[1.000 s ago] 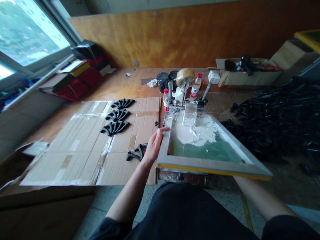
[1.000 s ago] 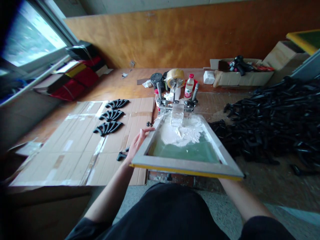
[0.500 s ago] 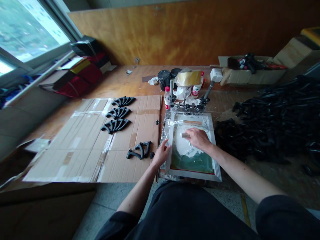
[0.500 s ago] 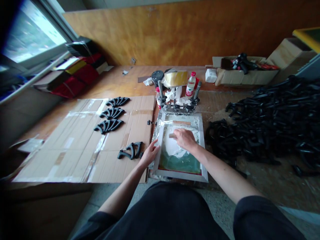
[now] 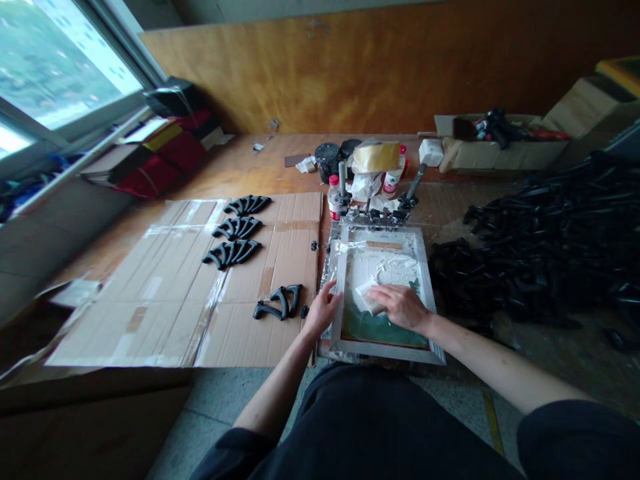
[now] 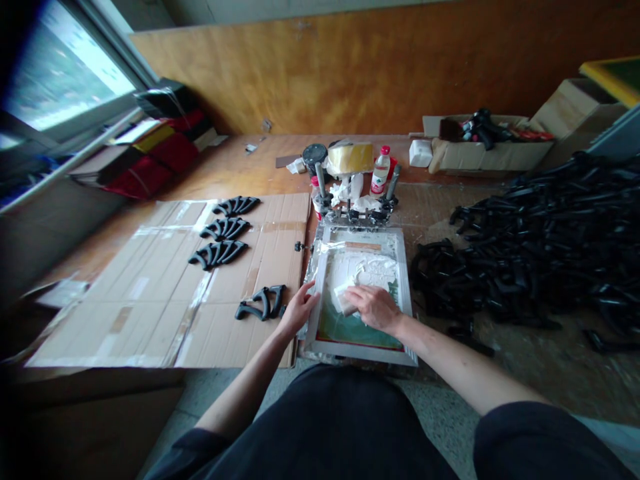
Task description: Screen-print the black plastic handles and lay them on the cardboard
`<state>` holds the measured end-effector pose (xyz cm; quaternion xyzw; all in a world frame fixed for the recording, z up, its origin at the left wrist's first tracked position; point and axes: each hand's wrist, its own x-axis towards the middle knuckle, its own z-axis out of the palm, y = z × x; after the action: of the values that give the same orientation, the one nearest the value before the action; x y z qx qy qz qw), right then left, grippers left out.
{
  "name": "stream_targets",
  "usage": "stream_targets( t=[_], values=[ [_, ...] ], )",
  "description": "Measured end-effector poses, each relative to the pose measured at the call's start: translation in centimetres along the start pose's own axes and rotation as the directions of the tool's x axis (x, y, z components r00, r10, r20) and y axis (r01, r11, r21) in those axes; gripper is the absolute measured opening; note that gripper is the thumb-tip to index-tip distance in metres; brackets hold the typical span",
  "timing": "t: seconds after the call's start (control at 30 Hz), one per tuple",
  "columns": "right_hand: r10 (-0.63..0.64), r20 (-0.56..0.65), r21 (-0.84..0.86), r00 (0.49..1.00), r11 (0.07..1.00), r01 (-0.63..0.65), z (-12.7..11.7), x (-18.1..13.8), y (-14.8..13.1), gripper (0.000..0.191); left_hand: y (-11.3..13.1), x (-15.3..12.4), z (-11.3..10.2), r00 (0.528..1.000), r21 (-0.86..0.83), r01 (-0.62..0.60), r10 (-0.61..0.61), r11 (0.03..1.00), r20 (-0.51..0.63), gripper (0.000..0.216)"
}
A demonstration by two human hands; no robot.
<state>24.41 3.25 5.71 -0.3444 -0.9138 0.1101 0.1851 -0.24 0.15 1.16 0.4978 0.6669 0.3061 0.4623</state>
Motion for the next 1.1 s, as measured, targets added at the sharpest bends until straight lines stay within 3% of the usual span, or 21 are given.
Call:
stream_targets(
  t=[0.07, 0.13, 0.3, 0.37, 0.43, 0.5, 0.57, 0.6, 0.63, 0.7, 0.77, 0.8, 0.87, 0.9, 0.97, 1.03, 1.1],
  values=[
    [-0.015, 0.049, 0.039, 0.999, 0.999, 0.013, -0.1, -0.4, -0.1, 0.032, 0.2, -0.1, -0.1, 1.000, -0.012, 0.017, -0.017, 1.000, -0.006, 0.055],
    [0.057, 0.065, 0.063, 0.996, 0.996, -0.061, -0.9, 0.7, 0.2, 0.025, 0.5, -0.1, -0.2, 1.000, -0.031, 0.027, -0.027, 0.999, 0.001, 0.055],
    [0.294, -0.101, 0.039, 0.950, 0.956, -0.292, -4.3, 7.0, 2.7, 0.053, 2.8, -0.9, -1.7, 0.995, -0.187, 0.020, -0.001, 0.982, 0.103, 0.066],
    [0.358, -0.160, 0.044, 0.920, 0.934, -0.355, -6.4, 8.0, 5.2, 0.053, 4.8, -1.4, -2.5, 0.995, -0.280, -0.004, 0.031, 0.960, 0.090, 0.065],
    [0.442, -0.250, 0.120, 0.861, 0.897, -0.425, -8.5, 7.1, 8.5, 0.043, 7.3, -1.7, -3.3, 0.997, -0.366, -0.038, 0.058, 0.930, 0.042, 0.061],
    [0.562, -0.357, 0.227, 0.746, 0.827, -0.515, -9.9, 4.7, 11.7, 0.035, 9.9, -1.5, -3.7, 0.995, -0.458, -0.092, 0.099, 0.884, -0.009, 0.062],
    [0.678, -0.393, 0.274, 0.621, 0.731, -0.625, -9.6, 1.9, 13.6, 0.033, 12.5, -0.7, -3.9, 0.979, -0.542, -0.203, 0.185, 0.815, -0.089, 0.059],
    [0.714, -0.381, 0.276, 0.588, 0.695, -0.665, -8.7, 0.7, 13.8, 0.033, 13.6, -0.2, -3.9, 0.963, -0.569, -0.267, 0.237, 0.778, -0.128, 0.056],
    [0.727, -0.345, 0.265, 0.594, 0.682, -0.682, -7.3, -0.3, 13.4, 0.032, 14.6, 0.4, -3.8, 0.947, -0.586, -0.316, 0.282, 0.746, -0.152, 0.054],
    [0.689, -0.253, 0.236, 0.679, 0.725, -0.647, -3.8, -1.4, 11.0, 0.029, 15.9, 1.2, -3.5, 0.932, -0.604, -0.355, 0.322, 0.713, -0.167, 0.055],
    [0.510, -0.102, 0.116, 0.854, 0.859, -0.499, -0.3, -1.6, 7.5, 0.028, 15.8, 1.4, -2.6, 0.947, -0.616, -0.316, 0.279, 0.722, -0.160, 0.060],
    [0.466, -0.063, 0.037, 0.882, 0.885, -0.465, 1.1, -1.4, 5.7, 0.025, 15.2, 1.1, -2.0, 0.965, -0.619, -0.259, 0.227, 0.742, -0.132, 0.062],
    [0.476, -0.002, -0.085, 0.879, 0.876, -0.475, 2.9, -0.7, 2.4, 0.017, 13.0, -0.2, -0.2, 0.996, -0.603, -0.026, 0.068, 0.798, 0.048, 0.067],
    [0.516, 0.008, -0.114, 0.857, 0.851, -0.512, 3.3, -0.4, 1.0, 0.013, 11.6, -1.1, 0.8, 0.982, -0.568, 0.131, -0.027, 0.813, 0.188, 0.068],
    [0.552, 0.010, -0.099, 0.834, 0.830, -0.549, 3.7, 0.3, -1.5, 0.010, 8.8, -3.0, 2.9, 0.892, -0.489, 0.382, -0.173, 0.784, 0.418, 0.066],
    [0.445, 0.030, 0.005, 0.895, 0.895, -0.445, 3.6, 0.9, -3.2, 0.008, 6.5, -4.6, 4.3, 0.860, -0.527, 0.466, -0.222, 0.711, 0.460, 0.057],
    [0.265, 0.063, 0.152, 0.962, 0.950, -0.272, 3.1, 0.9, -3.0, 0.008, 4.7, -5.4, 4.2, 0.894, -0.623, 0.441, -0.250, 0.647, 0.373, 0.049]
  ],
)
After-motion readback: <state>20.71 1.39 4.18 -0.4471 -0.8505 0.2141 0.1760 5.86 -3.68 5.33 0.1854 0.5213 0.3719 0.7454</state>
